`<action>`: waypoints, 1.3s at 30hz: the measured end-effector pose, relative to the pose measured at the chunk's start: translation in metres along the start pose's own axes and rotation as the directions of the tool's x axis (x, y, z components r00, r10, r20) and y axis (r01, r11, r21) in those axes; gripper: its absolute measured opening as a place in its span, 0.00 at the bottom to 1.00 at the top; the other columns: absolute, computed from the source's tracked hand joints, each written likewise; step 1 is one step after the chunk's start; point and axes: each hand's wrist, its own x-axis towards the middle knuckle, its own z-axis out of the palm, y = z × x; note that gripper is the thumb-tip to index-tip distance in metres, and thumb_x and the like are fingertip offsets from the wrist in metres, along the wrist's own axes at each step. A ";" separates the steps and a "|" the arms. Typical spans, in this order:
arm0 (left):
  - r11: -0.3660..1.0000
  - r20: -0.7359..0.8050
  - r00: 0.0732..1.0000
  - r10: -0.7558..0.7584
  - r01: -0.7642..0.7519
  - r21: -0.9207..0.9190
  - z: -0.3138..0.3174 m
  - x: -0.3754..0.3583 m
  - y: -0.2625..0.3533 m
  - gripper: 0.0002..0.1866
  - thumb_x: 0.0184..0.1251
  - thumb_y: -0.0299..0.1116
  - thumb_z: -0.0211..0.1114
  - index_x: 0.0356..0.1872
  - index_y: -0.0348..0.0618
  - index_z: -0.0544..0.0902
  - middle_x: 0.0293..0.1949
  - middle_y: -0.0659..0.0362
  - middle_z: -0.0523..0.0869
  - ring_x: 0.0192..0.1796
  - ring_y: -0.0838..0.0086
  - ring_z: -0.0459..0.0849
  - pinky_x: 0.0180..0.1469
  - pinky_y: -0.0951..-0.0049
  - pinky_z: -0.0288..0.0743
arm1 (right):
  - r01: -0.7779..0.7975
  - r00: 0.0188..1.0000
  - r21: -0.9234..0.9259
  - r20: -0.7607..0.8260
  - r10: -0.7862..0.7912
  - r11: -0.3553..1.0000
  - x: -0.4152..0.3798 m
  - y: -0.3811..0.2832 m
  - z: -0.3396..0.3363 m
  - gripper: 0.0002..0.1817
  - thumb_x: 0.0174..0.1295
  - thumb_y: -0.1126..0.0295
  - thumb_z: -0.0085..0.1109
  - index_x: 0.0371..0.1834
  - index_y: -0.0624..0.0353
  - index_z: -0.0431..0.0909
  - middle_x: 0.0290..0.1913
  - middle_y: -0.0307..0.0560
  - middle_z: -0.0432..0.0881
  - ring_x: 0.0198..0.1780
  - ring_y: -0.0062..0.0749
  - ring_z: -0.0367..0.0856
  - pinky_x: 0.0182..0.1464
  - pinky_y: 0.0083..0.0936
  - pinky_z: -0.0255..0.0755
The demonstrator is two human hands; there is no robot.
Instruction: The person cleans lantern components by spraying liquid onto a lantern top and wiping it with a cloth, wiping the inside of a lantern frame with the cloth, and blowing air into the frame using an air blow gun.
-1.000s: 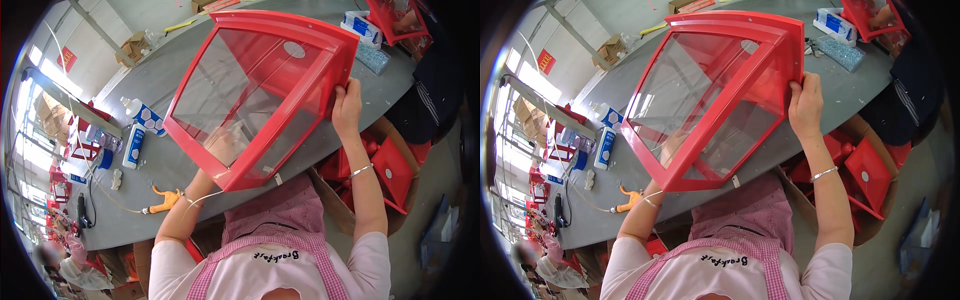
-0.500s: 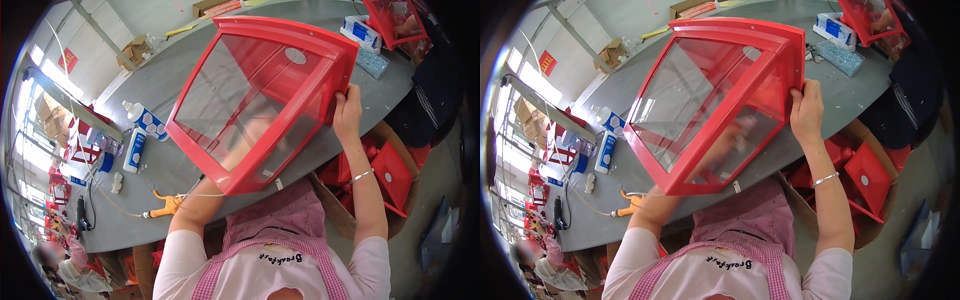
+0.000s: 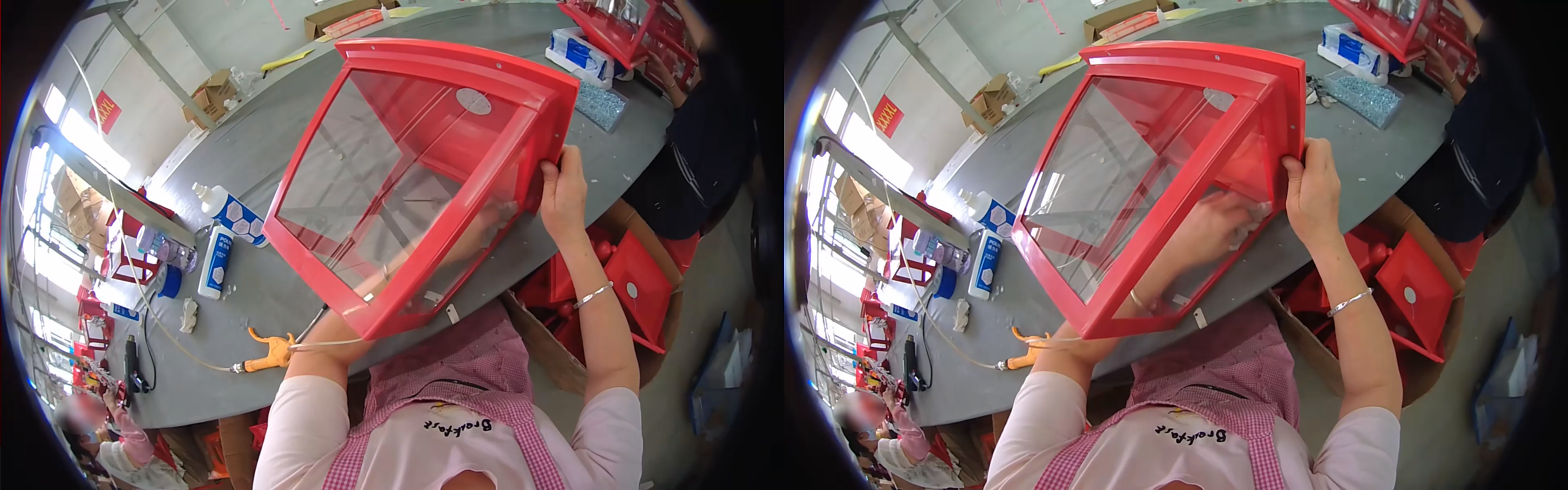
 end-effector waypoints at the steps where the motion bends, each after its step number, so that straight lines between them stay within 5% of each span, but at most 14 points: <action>1: 0.995 0.000 1.000 0.028 -0.028 -0.091 0.001 0.001 -0.011 0.15 0.62 0.33 0.61 0.48 0.38 0.84 0.43 0.53 0.87 0.50 0.58 0.84 0.54 0.60 0.78 | -0.002 1.000 0.000 0.015 0.002 1.000 0.000 -0.001 -0.002 0.10 0.77 0.66 0.49 0.51 0.62 0.70 0.42 0.56 0.77 0.44 0.54 0.79 0.48 0.35 0.73; 2: 0.981 -0.003 0.998 0.063 -0.063 -0.182 0.002 0.006 -0.023 0.17 0.61 0.37 0.61 0.48 0.40 0.85 0.44 0.55 0.87 0.53 0.57 0.83 0.58 0.58 0.76 | -0.002 1.000 -0.004 0.026 0.002 1.000 0.001 -0.001 -0.004 0.10 0.77 0.66 0.49 0.51 0.62 0.70 0.42 0.56 0.77 0.44 0.54 0.79 0.48 0.35 0.73; 4: 0.866 0.248 0.969 0.012 -0.133 0.481 -0.011 0.012 -0.074 0.17 0.58 0.36 0.62 0.49 0.46 0.85 0.47 0.58 0.85 0.59 0.62 0.78 0.64 0.60 0.71 | 0.000 1.000 -0.004 0.025 0.000 1.000 0.000 -0.003 -0.006 0.10 0.77 0.66 0.49 0.50 0.62 0.70 0.42 0.56 0.77 0.44 0.54 0.79 0.48 0.35 0.73; 11: 0.722 -0.028 0.966 -0.258 0.212 0.659 -0.048 -0.001 -0.072 0.18 0.53 0.34 0.65 0.48 0.55 0.86 0.49 0.59 0.83 0.60 0.62 0.77 0.64 0.61 0.70 | 0.010 1.000 0.027 0.023 -0.011 1.000 0.000 -0.002 -0.004 0.10 0.77 0.67 0.49 0.50 0.62 0.70 0.41 0.57 0.77 0.43 0.55 0.78 0.47 0.36 0.73; 16: 0.815 0.040 0.931 -0.362 0.296 0.499 -0.056 -0.042 -0.074 0.19 0.53 0.34 0.64 0.49 0.53 0.86 0.48 0.56 0.85 0.57 0.59 0.80 0.59 0.55 0.73 | 0.025 0.999 0.013 0.033 -0.025 1.000 0.002 -0.004 -0.003 0.10 0.77 0.67 0.48 0.50 0.62 0.69 0.41 0.57 0.76 0.42 0.56 0.78 0.46 0.36 0.73; 18: 0.891 0.104 0.909 -0.403 0.364 0.273 -0.058 -0.066 -0.068 0.19 0.53 0.33 0.64 0.49 0.52 0.87 0.48 0.54 0.86 0.54 0.57 0.82 0.56 0.52 0.76 | 0.044 0.999 -0.010 0.018 -0.043 0.999 0.002 0.000 -0.005 0.10 0.77 0.66 0.48 0.50 0.62 0.69 0.40 0.57 0.76 0.42 0.57 0.77 0.46 0.37 0.73; 20: 0.903 0.226 0.933 -0.278 0.334 -0.269 -0.064 -0.085 -0.038 0.12 0.73 0.37 0.63 0.49 0.44 0.86 0.52 0.56 0.84 0.47 0.61 0.85 0.51 0.63 0.79 | 0.025 1.000 -0.001 0.012 -0.025 1.000 0.001 -0.001 -0.006 0.10 0.77 0.66 0.48 0.50 0.62 0.69 0.40 0.57 0.76 0.42 0.57 0.77 0.46 0.37 0.72; 26: 0.998 0.334 0.940 0.069 -0.064 -0.027 -0.070 -0.090 0.050 0.15 0.55 0.16 0.63 0.44 0.39 0.87 0.48 0.51 0.85 0.49 0.53 0.85 0.52 0.58 0.79 | -0.009 1.000 0.049 0.027 0.008 0.999 0.001 -0.001 -0.004 0.09 0.73 0.68 0.53 0.47 0.63 0.69 0.42 0.56 0.73 0.43 0.58 0.75 0.45 0.42 0.71; 29: 0.999 0.193 0.981 -0.024 0.015 0.047 -0.032 -0.053 0.025 0.19 0.45 0.16 0.64 0.42 0.40 0.87 0.43 0.50 0.86 0.47 0.51 0.85 0.51 0.58 0.79 | 0.006 1.000 0.042 0.027 -0.007 0.999 0.002 -0.003 -0.005 0.09 0.73 0.69 0.53 0.47 0.63 0.69 0.42 0.56 0.73 0.43 0.58 0.74 0.45 0.43 0.71; 31: 0.944 0.128 0.989 -0.068 0.106 -0.313 -0.012 -0.016 -0.002 0.18 0.47 0.15 0.63 0.40 0.42 0.88 0.40 0.50 0.86 0.46 0.53 0.86 0.50 0.59 0.80 | 0.020 1.000 0.030 0.020 -0.021 0.999 0.003 -0.004 -0.006 0.09 0.73 0.69 0.53 0.47 0.63 0.69 0.43 0.57 0.73 0.43 0.58 0.74 0.44 0.43 0.71; 33: 0.910 0.051 0.984 -0.169 0.176 -0.374 0.002 0.025 -0.001 0.17 0.47 0.16 0.62 0.40 0.42 0.88 0.41 0.50 0.86 0.45 0.54 0.86 0.49 0.59 0.80 | 0.024 0.999 0.028 0.028 -0.025 0.999 0.003 -0.005 -0.007 0.09 0.73 0.69 0.53 0.48 0.63 0.69 0.43 0.57 0.73 0.43 0.59 0.75 0.45 0.43 0.71; 38: 0.934 0.005 0.995 -0.104 0.100 -0.342 -0.008 0.010 0.020 0.16 0.48 0.17 0.62 0.39 0.42 0.87 0.41 0.51 0.86 0.47 0.55 0.85 0.49 0.60 0.79 | 0.011 0.999 0.000 0.046 -0.011 1.000 0.003 -0.005 -0.008 0.09 0.73 0.69 0.53 0.48 0.63 0.70 0.43 0.57 0.73 0.44 0.59 0.75 0.45 0.43 0.71; 39: 0.988 0.082 0.997 0.005 0.007 -0.154 -0.016 -0.010 0.027 0.16 0.48 0.17 0.63 0.39 0.42 0.87 0.41 0.52 0.85 0.47 0.55 0.85 0.50 0.60 0.79 | 0.017 0.999 0.009 0.049 -0.017 1.000 0.004 -0.006 -0.008 0.09 0.73 0.69 0.53 0.48 0.63 0.70 0.43 0.57 0.73 0.44 0.59 0.75 0.45 0.43 0.71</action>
